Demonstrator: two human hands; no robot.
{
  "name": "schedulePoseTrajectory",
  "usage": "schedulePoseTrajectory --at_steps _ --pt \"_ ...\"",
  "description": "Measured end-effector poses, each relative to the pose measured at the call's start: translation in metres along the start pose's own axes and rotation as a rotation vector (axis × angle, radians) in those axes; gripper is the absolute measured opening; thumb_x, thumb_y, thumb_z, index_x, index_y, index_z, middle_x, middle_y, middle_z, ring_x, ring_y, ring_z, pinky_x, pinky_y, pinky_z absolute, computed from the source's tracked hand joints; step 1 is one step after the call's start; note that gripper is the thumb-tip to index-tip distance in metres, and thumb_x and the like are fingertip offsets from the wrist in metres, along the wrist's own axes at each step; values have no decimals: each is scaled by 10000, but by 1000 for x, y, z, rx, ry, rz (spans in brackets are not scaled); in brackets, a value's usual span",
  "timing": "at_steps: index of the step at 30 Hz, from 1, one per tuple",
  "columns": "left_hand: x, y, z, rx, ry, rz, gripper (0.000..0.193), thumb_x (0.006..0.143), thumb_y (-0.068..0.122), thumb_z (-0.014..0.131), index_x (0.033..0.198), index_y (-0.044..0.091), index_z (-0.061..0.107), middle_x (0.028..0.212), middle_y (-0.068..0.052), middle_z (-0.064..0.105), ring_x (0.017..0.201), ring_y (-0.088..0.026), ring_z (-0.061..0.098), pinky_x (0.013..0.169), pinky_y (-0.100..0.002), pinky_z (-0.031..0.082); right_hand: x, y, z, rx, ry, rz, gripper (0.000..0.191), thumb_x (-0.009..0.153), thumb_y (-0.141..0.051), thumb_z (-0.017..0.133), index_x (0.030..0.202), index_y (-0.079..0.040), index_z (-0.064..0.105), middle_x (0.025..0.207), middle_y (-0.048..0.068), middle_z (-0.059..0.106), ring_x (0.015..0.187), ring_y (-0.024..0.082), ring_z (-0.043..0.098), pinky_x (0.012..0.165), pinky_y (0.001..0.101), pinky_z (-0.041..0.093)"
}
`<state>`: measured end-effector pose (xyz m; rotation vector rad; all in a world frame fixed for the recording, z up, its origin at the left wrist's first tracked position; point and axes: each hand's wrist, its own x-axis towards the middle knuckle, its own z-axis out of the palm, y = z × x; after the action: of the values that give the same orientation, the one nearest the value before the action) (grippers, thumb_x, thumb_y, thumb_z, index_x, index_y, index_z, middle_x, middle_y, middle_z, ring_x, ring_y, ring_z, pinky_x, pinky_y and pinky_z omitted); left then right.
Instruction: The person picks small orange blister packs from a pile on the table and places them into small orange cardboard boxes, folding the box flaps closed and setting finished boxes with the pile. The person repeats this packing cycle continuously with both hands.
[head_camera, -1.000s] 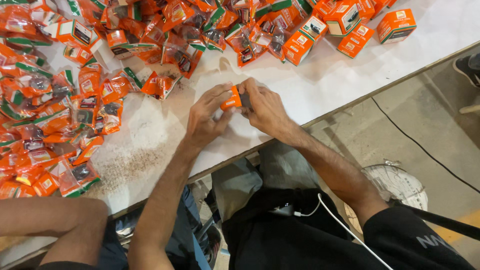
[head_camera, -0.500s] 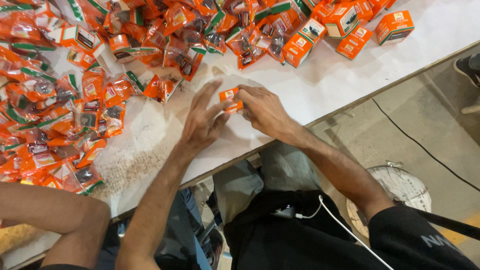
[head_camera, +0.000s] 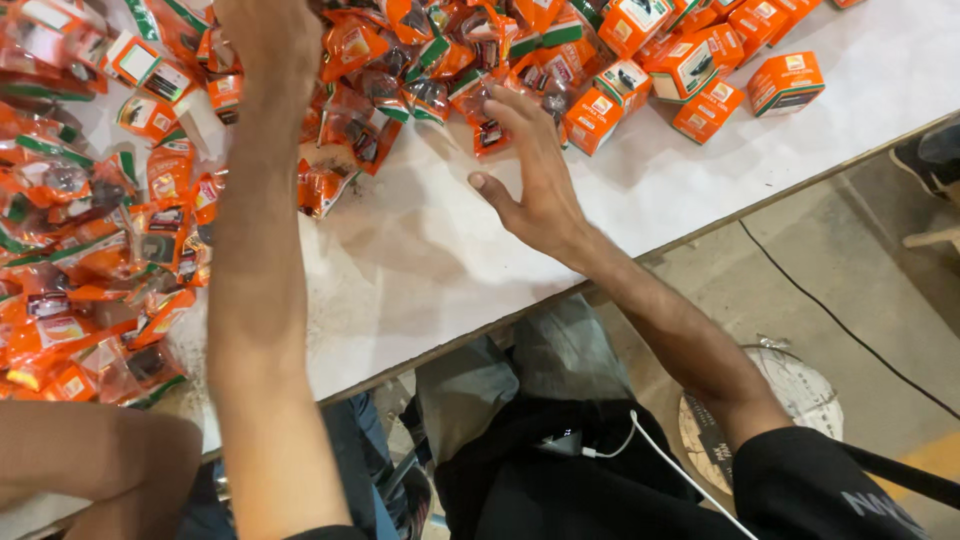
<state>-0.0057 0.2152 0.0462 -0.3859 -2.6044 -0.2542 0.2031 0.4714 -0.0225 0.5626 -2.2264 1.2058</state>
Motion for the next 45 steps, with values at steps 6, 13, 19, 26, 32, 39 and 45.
schedulePoseTrajectory --at_steps 6,13,19,26,32,39,45 --pt "-128 89 -59 -490 35 642 343 883 -98 600 1209 7 589 1171 -164 603 1135 -392 599 984 -468 517 -6 22 6 812 -284 390 644 1083 -214 681 1602 -8 360 1493 139 482 1388 220 473 1191 414 422" --pt "-181 7 -64 -172 -146 362 652 766 -69 586 1402 62 530 1469 -206 533 1347 -414 522 1077 -525 477 -30 -13 11 75 -342 25 560 979 -239 739 1429 -40 470 1378 172 591 1413 387 495 1240 521 250" --pt "-178 -16 -58 32 -464 310 595 762 -8 610 1354 50 586 1329 -313 556 1041 -457 641 836 -508 542 -22 -26 15 13 -472 97 653 914 -262 742 1432 -20 427 1317 157 624 1318 361 550 1243 552 231" --pt "-183 15 -61 -346 -423 237 267 825 52 712 1083 42 641 1037 -205 672 883 -398 717 738 -501 576 -20 -25 11 77 -352 164 596 732 -251 895 1227 -47 631 1167 150 639 1111 372 608 949 458 501" --pt "-224 72 -59 -905 219 261 389 850 -68 749 1171 -13 535 1204 -223 632 1100 -375 687 914 -439 602 -19 -24 11 39 -337 119 596 669 -241 926 1172 -42 676 1048 143 655 1038 379 610 906 474 487" --pt "-218 88 -40 -586 230 441 313 939 74 730 1196 7 563 1228 -239 648 1423 -445 465 1166 -645 381 -17 -21 13 24 -336 79 545 661 -166 908 1140 -52 675 1016 135 660 1021 371 613 912 463 489" --pt "-220 95 -56 -382 101 453 392 895 134 780 1262 36 681 1171 -161 646 1419 -437 468 1218 -638 280 -20 -23 13 44 -351 99 581 680 -238 925 1174 -62 675 1012 131 662 1028 368 607 935 478 469"
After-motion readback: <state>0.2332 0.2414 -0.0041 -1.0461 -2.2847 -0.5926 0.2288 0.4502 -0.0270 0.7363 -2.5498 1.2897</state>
